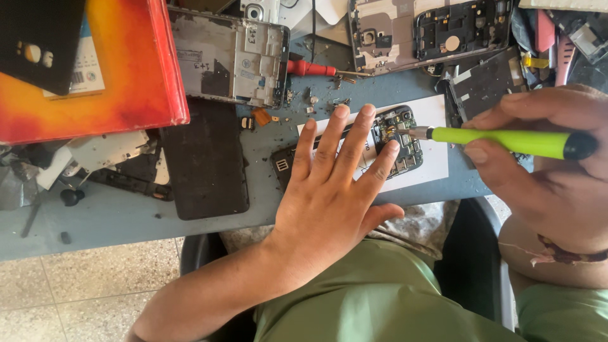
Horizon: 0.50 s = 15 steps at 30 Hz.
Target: The person uses a green-handled screwdriver to remove screws from a disassembled smartphone, then places a black plastic cover over the battery area and secures it with additional screws. The work is performed on a cluttered workbench with multiple phone parts and tools visible.
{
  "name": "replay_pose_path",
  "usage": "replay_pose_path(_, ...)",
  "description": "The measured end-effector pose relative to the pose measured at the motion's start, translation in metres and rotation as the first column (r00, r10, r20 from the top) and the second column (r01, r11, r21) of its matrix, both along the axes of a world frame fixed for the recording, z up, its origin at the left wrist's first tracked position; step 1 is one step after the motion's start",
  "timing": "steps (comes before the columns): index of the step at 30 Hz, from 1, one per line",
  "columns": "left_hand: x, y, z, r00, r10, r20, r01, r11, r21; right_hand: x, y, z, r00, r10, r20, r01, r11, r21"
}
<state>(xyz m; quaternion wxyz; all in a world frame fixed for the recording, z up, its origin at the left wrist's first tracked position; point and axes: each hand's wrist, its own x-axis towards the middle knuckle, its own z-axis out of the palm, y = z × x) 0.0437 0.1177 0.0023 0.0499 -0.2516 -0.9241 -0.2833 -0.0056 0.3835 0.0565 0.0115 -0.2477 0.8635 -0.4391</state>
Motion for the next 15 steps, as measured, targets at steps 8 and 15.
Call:
replay_pose_path(8, -0.0008, -0.0002, -0.0016, 1.0, -0.008, 0.0, 0.008, 1.0, -0.002, 0.0043, 0.0033, -0.0058, 0.999, -0.039, 0.03, 0.04, 0.998, -0.051)
replay_pose_path(15, -0.0006, -0.0007, 0.0003, 1.0, -0.011, -0.013, 0.011, 1.0, -0.018, 0.0059, 0.0053, -0.0034, 0.999, -0.047, 0.005, 0.047, 0.999, 0.007)
